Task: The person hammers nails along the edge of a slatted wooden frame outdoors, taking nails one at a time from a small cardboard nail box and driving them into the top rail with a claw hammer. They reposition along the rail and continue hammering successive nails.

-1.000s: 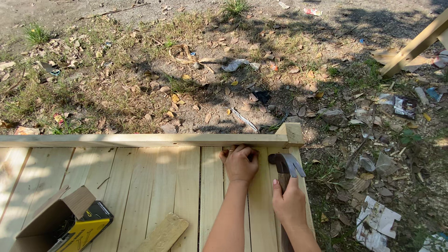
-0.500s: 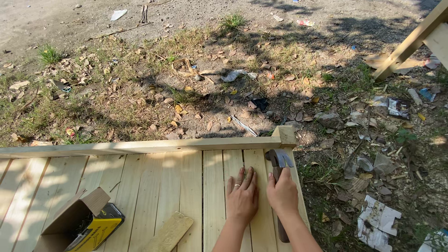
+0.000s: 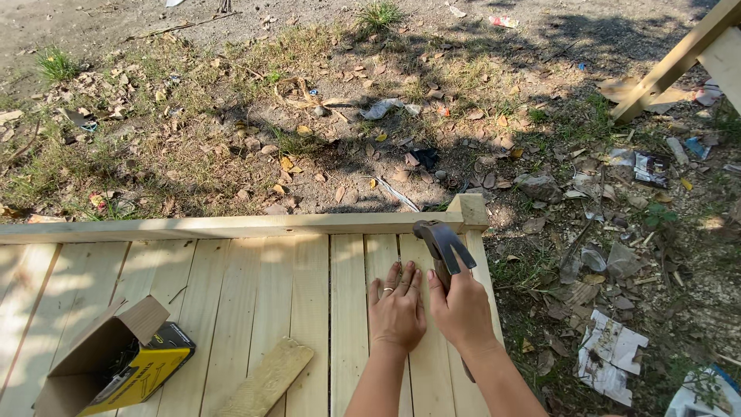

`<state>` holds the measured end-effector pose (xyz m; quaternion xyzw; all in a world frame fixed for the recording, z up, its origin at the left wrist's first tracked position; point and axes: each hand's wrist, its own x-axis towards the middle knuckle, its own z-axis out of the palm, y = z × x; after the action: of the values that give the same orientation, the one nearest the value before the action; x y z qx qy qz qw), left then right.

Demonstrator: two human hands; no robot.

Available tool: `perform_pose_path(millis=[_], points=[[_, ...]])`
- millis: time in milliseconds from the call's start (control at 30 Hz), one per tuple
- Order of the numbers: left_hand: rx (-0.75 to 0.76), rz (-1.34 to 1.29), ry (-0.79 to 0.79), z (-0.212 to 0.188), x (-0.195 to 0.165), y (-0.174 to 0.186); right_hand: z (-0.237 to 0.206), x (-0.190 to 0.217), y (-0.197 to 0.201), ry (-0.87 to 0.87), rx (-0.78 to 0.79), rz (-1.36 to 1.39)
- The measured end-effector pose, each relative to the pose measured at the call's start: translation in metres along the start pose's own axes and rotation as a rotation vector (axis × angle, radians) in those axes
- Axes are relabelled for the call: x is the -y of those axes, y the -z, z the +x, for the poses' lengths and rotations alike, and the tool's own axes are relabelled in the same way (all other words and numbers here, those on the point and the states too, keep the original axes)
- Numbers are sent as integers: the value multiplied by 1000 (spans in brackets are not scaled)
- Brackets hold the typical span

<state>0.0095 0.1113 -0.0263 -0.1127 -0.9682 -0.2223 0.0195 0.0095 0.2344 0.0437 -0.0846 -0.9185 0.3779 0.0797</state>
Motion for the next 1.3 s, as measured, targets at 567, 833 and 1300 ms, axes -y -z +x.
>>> perform_pose_path(millis=[567, 833, 1300], points=[[-10, -12, -34, -3, 1, -1, 24, 16, 8, -82, 99, -147], [-44, -41, -28, 0, 2, -1, 21, 4, -1, -19, 25, -45], [-309, -299, -71, -18, 21, 0, -48, 16, -3, -434, 204, 120]])
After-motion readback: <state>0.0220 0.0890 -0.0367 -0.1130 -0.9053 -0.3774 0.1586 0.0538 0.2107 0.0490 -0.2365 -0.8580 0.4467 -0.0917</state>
